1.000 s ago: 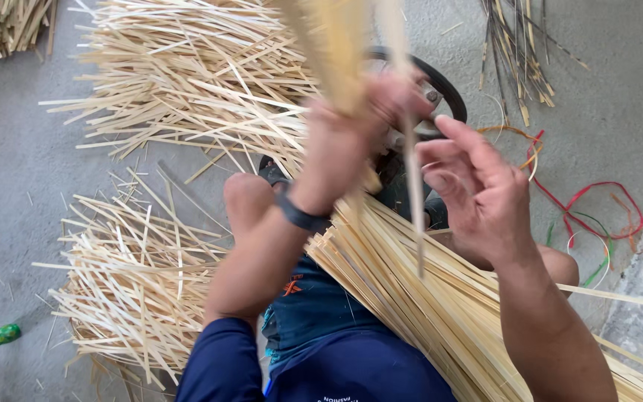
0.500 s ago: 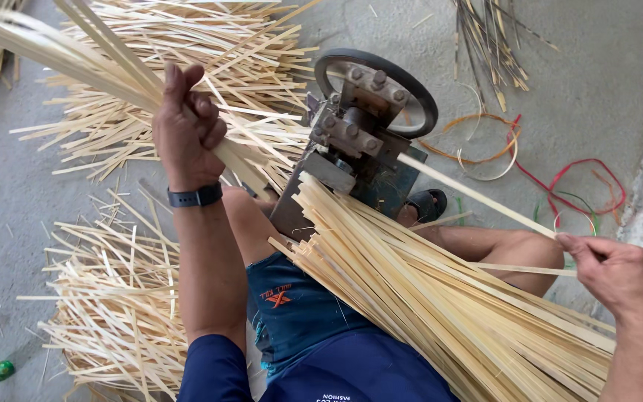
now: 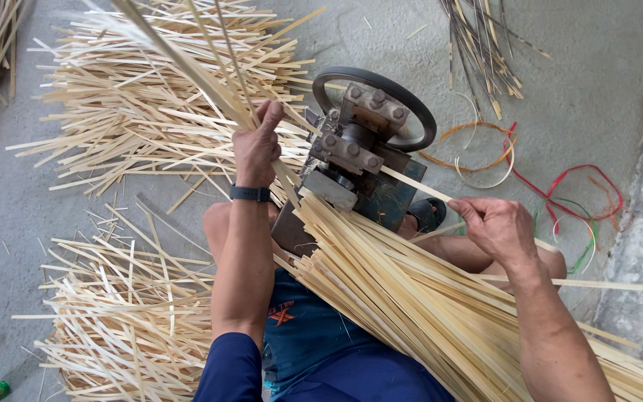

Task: The person sits on the floor and feeds long bamboo strips into a manual splitting machine. They guide each strip through the blade with both hands and collect the split pieces on the floor.

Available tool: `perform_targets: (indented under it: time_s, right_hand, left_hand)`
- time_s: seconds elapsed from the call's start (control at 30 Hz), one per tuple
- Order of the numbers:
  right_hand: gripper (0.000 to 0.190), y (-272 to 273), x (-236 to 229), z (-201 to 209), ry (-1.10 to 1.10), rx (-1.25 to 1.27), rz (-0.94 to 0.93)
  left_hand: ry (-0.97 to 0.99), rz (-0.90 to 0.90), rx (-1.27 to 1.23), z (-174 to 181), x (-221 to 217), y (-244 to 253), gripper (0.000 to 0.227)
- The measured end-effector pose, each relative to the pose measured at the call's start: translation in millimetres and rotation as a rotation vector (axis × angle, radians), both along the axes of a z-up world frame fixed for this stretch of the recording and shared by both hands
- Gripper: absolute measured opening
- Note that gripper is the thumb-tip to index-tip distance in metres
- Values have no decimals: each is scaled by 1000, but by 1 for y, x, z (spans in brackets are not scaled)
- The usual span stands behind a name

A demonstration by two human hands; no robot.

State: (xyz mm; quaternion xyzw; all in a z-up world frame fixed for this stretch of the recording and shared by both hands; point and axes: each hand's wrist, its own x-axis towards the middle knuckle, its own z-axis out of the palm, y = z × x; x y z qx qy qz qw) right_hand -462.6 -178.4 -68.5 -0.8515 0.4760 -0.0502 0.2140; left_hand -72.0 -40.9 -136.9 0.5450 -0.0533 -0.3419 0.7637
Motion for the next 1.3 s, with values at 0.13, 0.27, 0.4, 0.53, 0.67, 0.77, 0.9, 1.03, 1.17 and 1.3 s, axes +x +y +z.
perform_targets:
  time_s: [0.13,0.27,0.4,0.53,0.67,0.77,0.9,1.03,1.17,1.3]
  right_hand:
    - [29,3,2,-7,26,56,-34]
    - [32,12,-14,-23,-7,118,170]
    - [29,36,-35,-45,27,489,164]
    - [18,40,-54,-56,-94,383,24]
    - [21,26,-80,-31,-157,332,-191]
    - [17,12,-82,-11,-299,148,-72]
    - [15,-7,-39,-12,-245,92,25]
    - [16,-6,17,-25,-295,85,135]
    - [16,1,41,-26,-364,104,161]
    - [17,2,30,-26,-295,147,92]
  left_hand:
    - [-28,-91,-33,2,-5,-8,38]
    - [-40,-110,-58,7,-6,-13,38]
    - [-49,-111,-65,7,-4,-15,42]
    - [-17,-71,-99,1,6,-11,44]
    - [-32,126,-143,-2,33,10,44]
    - [-11,238,-177,-8,47,25,48]
    - [164,176,-163,-16,43,29,51]
    - [174,72,-114,-14,31,25,46]
    - [103,-55,-27,-8,16,13,48]
    - [97,-35,-48,-3,4,3,39]
